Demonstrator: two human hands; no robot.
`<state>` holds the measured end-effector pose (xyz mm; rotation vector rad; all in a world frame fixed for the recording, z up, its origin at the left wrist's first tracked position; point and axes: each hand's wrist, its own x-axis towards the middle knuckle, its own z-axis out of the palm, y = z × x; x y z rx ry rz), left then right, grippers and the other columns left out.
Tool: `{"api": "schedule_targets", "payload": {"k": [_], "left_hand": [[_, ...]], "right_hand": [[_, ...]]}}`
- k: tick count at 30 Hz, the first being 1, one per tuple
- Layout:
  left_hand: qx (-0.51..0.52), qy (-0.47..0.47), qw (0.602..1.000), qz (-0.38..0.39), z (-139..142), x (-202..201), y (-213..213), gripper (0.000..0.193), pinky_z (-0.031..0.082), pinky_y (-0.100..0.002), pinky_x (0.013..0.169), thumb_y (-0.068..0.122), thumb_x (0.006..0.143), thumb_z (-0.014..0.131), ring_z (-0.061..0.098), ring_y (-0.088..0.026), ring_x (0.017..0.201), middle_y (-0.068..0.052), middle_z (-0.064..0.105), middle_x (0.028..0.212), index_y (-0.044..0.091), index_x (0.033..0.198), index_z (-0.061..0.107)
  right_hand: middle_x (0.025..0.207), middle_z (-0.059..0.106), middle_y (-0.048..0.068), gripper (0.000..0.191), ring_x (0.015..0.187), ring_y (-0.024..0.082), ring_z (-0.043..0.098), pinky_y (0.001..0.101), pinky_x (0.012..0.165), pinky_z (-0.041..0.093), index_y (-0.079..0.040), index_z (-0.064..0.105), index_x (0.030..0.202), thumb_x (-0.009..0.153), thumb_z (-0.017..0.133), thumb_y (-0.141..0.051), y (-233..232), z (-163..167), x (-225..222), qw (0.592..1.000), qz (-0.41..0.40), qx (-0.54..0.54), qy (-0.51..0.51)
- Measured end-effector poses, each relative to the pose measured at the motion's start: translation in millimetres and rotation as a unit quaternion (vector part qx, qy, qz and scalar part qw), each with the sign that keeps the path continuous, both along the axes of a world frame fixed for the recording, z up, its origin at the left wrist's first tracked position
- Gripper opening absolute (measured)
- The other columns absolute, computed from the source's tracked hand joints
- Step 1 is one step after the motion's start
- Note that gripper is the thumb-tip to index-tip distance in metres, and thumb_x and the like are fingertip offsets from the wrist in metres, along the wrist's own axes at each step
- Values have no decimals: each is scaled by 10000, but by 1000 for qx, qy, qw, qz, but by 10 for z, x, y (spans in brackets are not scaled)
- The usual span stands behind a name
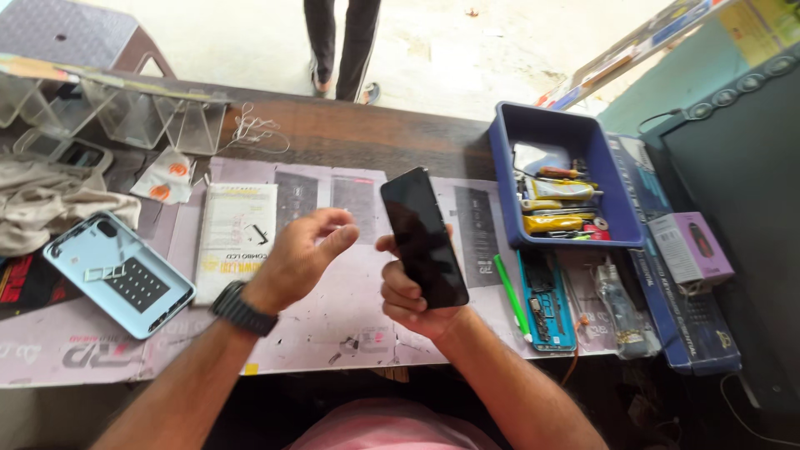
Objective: The person receives a smartphone and tests its screen responsiveness by swiping and tapping. They then connect a charging cable to the phone and proceed to pry open the device's casing using a thin metal tool, working along the edges to separate the back cover.
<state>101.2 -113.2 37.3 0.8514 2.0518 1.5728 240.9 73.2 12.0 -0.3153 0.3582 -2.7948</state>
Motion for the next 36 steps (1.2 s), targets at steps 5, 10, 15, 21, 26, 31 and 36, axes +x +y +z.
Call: {"api": "schedule_targets", "payload": {"k": [5,10,15,21,26,31,36], "left_hand": [[266,-345,893,-114,30,9,502,218,599,-379,873,211,1003,672,722,-222,902,-99,754,961,2,1048,719],[284,-386,874,-76,33,-49,650,149,589,-376,783,101,989,627,705,-194,815,-106,753,940,-2,1048,716],[255,-384,886,-57,-45,-113,735,236,592,-384,896,115,972,603,724,-208,914,-123,743,1021,-39,1139,668],[178,-549,799,-170,-234,13,909,602,577,-473,942,352,953,521,718,-344,1017,-257,695,1142,-126,1317,554],[189,-583,779,-137,-376,34,975,621,576,-542,871,408,1009,511,678,-399,1003,-271,664,1234,-88,1382,534],[209,-537,814,-75,-407,7,1074,587,575,-554,841,470,1062,463,676,-356,1049,-238,642,1289,10,1423,521],[141,-465,874,-22,-232,-35,1245,477,599,-515,803,347,1043,457,693,-343,1011,-207,664,1241,20,1383,532]], "right_hand": [[840,598,136,920,550,136,463,292,528,471,-73,504,1450,938,415,-833,-63,286,-34,999,10,15,-34],[1027,684,212,909,771,262,682,435,623,588,-48,502,1376,830,423,-770,-32,476,33,979,-72,130,-143],[1100,691,290,642,923,400,739,479,746,627,32,507,1390,1027,459,-496,125,230,143,926,-107,287,-222],[883,720,244,627,660,315,716,409,572,586,87,604,1154,1104,486,-526,309,-55,126,934,-76,289,-197],[760,768,170,596,602,199,715,325,562,569,22,736,942,1012,593,-552,360,230,457,553,-116,815,-127],[1044,734,107,659,705,130,679,251,666,533,-62,517,1434,996,607,-547,608,364,687,900,-100,420,-53],[989,741,110,449,745,109,665,246,681,523,-22,632,1361,1069,655,-363,835,260,988,910,-137,382,-83]]}}
